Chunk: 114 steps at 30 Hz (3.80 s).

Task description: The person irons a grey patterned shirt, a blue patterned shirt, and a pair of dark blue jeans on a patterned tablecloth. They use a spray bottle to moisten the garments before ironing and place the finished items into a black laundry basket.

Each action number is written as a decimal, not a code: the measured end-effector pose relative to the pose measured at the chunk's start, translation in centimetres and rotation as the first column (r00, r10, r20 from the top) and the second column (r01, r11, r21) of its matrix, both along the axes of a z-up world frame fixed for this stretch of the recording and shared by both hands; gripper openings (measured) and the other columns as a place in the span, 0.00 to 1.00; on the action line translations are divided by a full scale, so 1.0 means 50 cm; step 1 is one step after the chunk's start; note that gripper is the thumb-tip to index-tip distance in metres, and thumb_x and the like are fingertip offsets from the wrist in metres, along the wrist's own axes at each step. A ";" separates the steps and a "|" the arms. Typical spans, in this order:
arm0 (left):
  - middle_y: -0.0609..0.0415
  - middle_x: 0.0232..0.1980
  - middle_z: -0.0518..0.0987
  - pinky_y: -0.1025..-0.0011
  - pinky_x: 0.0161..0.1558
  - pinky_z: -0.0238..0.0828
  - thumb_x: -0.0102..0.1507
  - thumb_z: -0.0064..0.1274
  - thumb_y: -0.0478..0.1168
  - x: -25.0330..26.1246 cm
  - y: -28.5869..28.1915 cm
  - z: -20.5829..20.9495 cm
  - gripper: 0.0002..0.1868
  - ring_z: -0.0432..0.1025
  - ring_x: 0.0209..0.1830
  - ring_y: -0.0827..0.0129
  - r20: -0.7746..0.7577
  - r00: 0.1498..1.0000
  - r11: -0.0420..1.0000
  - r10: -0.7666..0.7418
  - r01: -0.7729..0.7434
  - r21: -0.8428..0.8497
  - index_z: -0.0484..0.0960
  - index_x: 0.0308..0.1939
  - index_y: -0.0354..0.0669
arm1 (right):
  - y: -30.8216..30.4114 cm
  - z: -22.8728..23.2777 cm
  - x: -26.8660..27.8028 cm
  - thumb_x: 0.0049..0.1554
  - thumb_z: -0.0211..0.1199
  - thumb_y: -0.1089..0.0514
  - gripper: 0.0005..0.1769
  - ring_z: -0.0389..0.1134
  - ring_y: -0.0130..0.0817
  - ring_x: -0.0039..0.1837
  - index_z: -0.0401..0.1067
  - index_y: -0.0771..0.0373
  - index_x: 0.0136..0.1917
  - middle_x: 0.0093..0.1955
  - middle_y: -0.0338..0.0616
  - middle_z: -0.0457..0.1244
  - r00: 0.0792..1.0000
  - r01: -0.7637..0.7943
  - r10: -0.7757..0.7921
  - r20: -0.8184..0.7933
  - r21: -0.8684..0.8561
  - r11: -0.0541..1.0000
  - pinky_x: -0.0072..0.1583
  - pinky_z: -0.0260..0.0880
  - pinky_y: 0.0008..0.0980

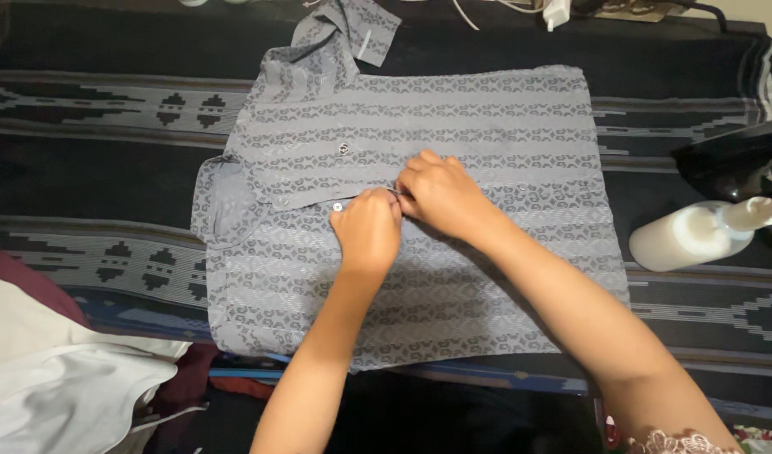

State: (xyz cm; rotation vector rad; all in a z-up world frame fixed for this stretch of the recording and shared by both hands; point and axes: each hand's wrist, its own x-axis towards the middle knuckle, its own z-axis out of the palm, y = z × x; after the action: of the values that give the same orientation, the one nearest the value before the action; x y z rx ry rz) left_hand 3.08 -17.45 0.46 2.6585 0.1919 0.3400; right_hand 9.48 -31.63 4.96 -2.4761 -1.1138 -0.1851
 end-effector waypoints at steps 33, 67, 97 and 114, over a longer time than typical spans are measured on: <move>0.57 0.33 0.82 0.64 0.45 0.68 0.60 0.64 0.44 -0.008 0.015 -0.052 0.20 0.79 0.32 0.67 0.104 0.982 0.835 0.161 -0.079 -0.545 0.68 0.46 0.44 | -0.016 -0.043 0.020 0.50 0.71 0.61 0.08 0.73 0.33 0.39 0.78 0.67 0.42 0.37 0.48 0.71 0.888 0.094 0.064 -0.456 0.315 0.944 0.45 0.73 0.32; 0.57 0.28 0.80 0.66 0.41 0.67 0.59 0.65 0.41 0.005 0.019 -0.064 0.17 0.74 0.27 0.69 0.103 0.972 0.836 0.213 -0.127 -0.534 0.69 0.35 0.44 | -0.016 -0.011 0.023 0.52 0.70 0.53 0.09 0.67 0.40 0.39 0.79 0.60 0.43 0.34 0.44 0.67 0.776 0.195 -0.046 -0.629 0.171 0.966 0.45 0.66 0.39; 0.56 0.30 0.79 0.58 0.48 0.59 0.61 0.64 0.42 -0.004 0.023 -0.053 0.18 0.75 0.31 0.63 0.021 0.993 0.899 0.117 -0.097 -0.428 0.68 0.43 0.45 | -0.029 -0.082 0.072 0.55 0.60 0.53 0.08 0.64 0.40 0.58 0.78 0.54 0.44 0.48 0.32 0.70 0.913 -0.040 0.084 -0.400 0.118 0.992 0.63 0.55 0.53; 0.54 0.39 0.78 0.54 0.49 0.55 0.60 0.62 0.39 -0.013 0.015 -0.018 0.20 0.76 0.44 0.56 0.116 0.990 0.972 0.079 -0.051 -0.231 0.67 0.48 0.47 | 0.001 -0.074 0.070 0.60 0.58 0.46 0.14 0.62 0.43 0.65 0.78 0.55 0.49 0.54 0.37 0.68 0.904 0.027 -0.032 -0.425 -0.018 0.999 0.65 0.54 0.55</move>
State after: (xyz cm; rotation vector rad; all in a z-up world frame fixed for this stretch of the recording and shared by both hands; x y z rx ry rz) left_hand 2.43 -16.72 -0.44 2.4004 0.2625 0.4737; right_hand 12.98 -31.58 1.27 -2.3813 -0.8887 0.3435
